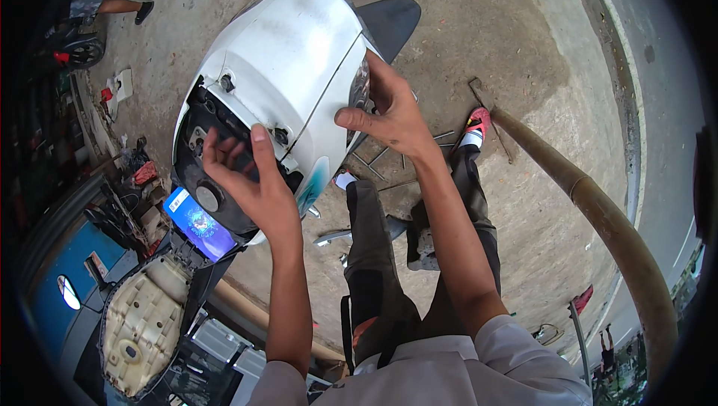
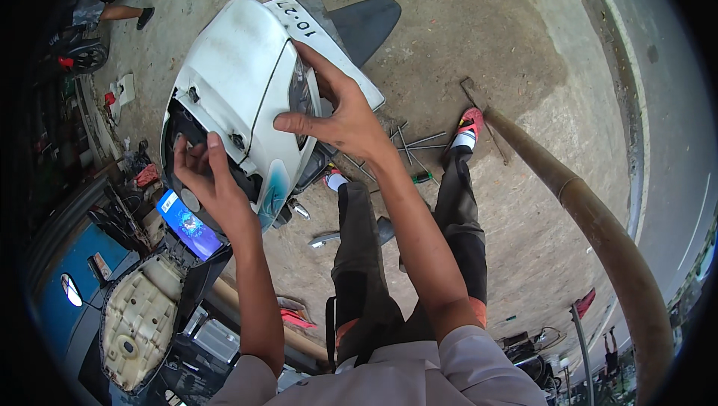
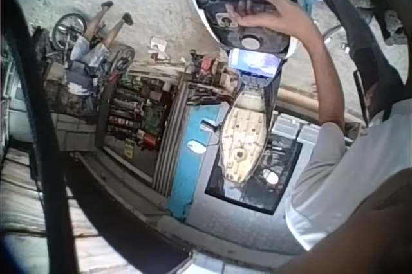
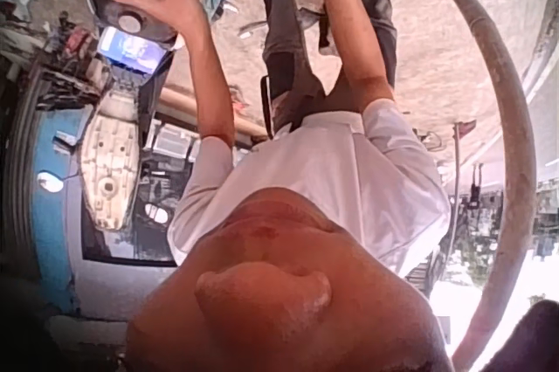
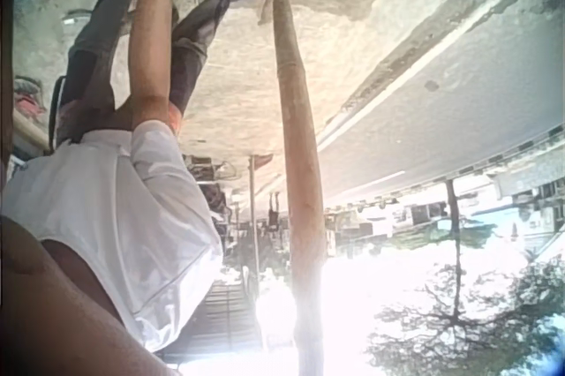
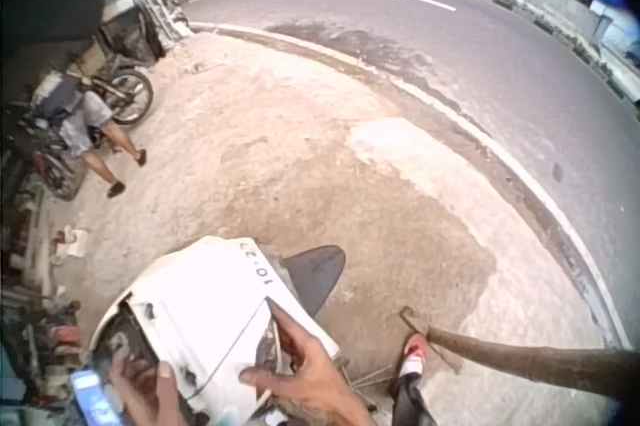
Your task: Removing body panels and performing maintenance on a scooter.
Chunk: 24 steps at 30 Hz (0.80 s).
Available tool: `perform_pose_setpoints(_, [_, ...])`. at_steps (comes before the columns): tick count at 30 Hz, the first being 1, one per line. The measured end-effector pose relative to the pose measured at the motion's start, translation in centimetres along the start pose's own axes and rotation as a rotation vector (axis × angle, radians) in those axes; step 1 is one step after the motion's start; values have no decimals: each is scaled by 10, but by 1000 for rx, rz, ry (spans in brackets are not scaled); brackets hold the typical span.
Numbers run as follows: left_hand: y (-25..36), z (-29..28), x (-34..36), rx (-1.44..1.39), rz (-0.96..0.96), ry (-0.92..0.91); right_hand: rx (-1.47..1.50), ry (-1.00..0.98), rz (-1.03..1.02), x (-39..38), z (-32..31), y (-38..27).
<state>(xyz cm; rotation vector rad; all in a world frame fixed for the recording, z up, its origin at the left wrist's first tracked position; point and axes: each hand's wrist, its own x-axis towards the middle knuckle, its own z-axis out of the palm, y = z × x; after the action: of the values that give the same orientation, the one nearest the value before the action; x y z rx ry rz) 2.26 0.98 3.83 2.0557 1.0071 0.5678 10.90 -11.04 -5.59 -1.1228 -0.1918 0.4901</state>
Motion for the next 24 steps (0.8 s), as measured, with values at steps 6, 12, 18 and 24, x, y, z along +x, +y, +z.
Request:
perform_pose_setpoints(6, [-4,2,-45,-173,-207,-36,-21,-2,133,-4,-21,-24])
perform_pose_setpoints(12, [-3,28,-63,-169,-146,169,-146,93,-95,-5,36,-12])
perform_pose_setpoints(18, [4,27,-57,-154,-149,143,8,151,1,3,36,-16])
perform_pose_setpoints(24, [6,21,-51,-198,-200,78,69,150,29,-1,36,-19])
